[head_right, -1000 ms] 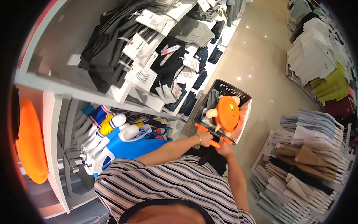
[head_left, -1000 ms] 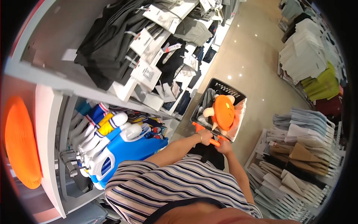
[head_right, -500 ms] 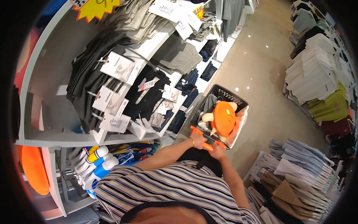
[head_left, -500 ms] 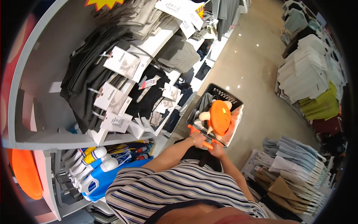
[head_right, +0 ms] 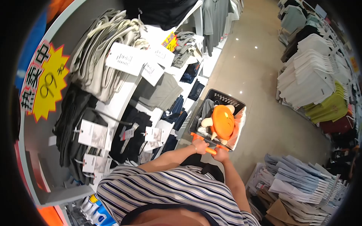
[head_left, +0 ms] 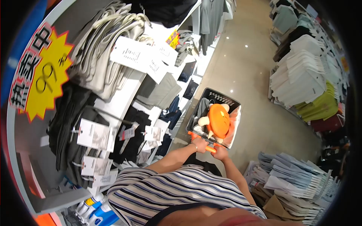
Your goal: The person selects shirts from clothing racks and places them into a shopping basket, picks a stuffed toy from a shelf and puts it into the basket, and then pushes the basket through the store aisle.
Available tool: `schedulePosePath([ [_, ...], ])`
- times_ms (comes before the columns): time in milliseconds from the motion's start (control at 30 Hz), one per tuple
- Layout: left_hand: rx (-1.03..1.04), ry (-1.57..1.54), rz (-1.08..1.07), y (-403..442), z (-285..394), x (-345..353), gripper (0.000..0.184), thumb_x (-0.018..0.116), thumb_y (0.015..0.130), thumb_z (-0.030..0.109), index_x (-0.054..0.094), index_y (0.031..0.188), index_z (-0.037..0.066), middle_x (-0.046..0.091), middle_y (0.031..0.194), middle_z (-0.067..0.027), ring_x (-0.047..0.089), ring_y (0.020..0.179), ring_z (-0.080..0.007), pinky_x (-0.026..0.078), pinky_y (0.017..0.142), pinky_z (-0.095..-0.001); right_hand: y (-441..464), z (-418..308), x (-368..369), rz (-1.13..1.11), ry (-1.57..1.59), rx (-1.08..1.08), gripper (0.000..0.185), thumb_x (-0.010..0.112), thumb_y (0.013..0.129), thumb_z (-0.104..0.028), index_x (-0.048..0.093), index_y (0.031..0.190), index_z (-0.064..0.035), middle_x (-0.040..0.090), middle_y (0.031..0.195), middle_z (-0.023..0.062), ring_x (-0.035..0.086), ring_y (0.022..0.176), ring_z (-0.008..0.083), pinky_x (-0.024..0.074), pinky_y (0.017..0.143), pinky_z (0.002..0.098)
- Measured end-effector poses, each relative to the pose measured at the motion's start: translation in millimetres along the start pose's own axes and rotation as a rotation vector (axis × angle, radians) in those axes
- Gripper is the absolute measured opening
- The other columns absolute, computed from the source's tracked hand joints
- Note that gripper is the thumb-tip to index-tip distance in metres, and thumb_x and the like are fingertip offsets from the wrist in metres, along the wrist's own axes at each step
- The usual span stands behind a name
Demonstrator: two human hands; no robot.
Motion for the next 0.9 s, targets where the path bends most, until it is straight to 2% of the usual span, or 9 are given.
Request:
schedulePosePath([
  [267, 0.029, -0.015, 0.01, 68.0, -28.6, -37.4, 0.025, 0.06, 0.067, 0.027, 0.062, 0.082, 0.007, 0.065, 0.074, -0.0142, 0.064, 0.07, -0.03, 0.05, 0.064, -0.0411, 62.5, 27.0, -39.5, 0.053, 0.005, 0.011, 0.021, 0.068, 0.061, -0.025, 0.061, 0.072, -0.0085, 0.062, 0.073, 0.0135, 0.061, 0.071, 0.0315, 0.0491, 0.064, 0.041],
  [400, 0.035, 0.011, 0.006, 98.2, -41.0, -54.2, 0.026, 0.06, 0.067, 0.028, 0.062, 0.082, 0.007, 0.065, 0.073, -0.0144, 0.064, 0.069, -0.0299, 0.051, 0.064, -0.0408, 89.5, 33.9, -65.2, 0.009, 0.034, 0.037, 0.019, 0.068, 0.061, -0.024, 0.061, 0.07, -0.0086, 0.062, 0.072, 0.0138, 0.061, 0.071, 0.0321, 0.0492, 0.064, 0.0415],
  [467, 0.062, 0.041, 0.017, 116.6, -50.4, -58.8, 0.029, 0.059, 0.069, 0.03, 0.06, 0.089, 0.009, 0.064, 0.069, -0.0128, 0.063, 0.064, -0.0285, 0.05, 0.06, -0.0416, 104.9, 41.3, -76.4, 0.024, 0.022, 0.008, 0.019, 0.067, 0.061, -0.024, 0.061, 0.071, -0.0087, 0.062, 0.073, 0.0138, 0.061, 0.072, 0.0322, 0.0493, 0.064, 0.0416],
  [533, 0.085, 0.048, 0.018, 133.8, -55.6, -75.1, 0.028, 0.058, 0.069, 0.03, 0.06, 0.088, 0.009, 0.063, 0.068, -0.0131, 0.063, 0.064, -0.0286, 0.049, 0.06, -0.0418, 121.2, 50.5, -86.8, 0.049, 0.035, -0.034, 0.021, 0.067, 0.062, -0.024, 0.062, 0.075, -0.0092, 0.063, 0.074, 0.0133, 0.062, 0.072, 0.0321, 0.0496, 0.064, 0.0418],
  [633, 0.074, 0.059, -0.002, 157.7, -63.6, -94.9, 0.029, 0.058, 0.069, 0.03, 0.059, 0.089, 0.008, 0.063, 0.067, -0.0129, 0.063, 0.064, -0.0283, 0.049, 0.059, -0.0418, 146.0, 60.9, -104.7, -0.006, -0.002, 0.001, 0.027, 0.067, 0.064, -0.031, 0.062, 0.08, -0.0101, 0.063, 0.074, 0.0133, 0.062, 0.073, 0.0317, 0.0497, 0.066, 0.0421],
  [900, 0.034, 0.068, 0.035, 236.2, -84.7, -148.7, 0.027, 0.059, 0.07, 0.031, 0.061, 0.085, 0.008, 0.064, 0.072, -0.0141, 0.064, 0.068, -0.0291, 0.05, 0.062, -0.0413, 218.8, 83.3, -177.3, -0.042, 0.034, -0.001, 0.026, 0.066, 0.065, -0.029, 0.064, 0.081, -0.0091, 0.063, 0.076, 0.0147, 0.062, 0.074, 0.0317, 0.05, 0.068, 0.0415],
])
Point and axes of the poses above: each hand's wrist, its own y-axis towards the middle knuckle, its own x-axis out of the palm, z = x × y, the point moved 1 cm from there along y, towards the middle knuckle
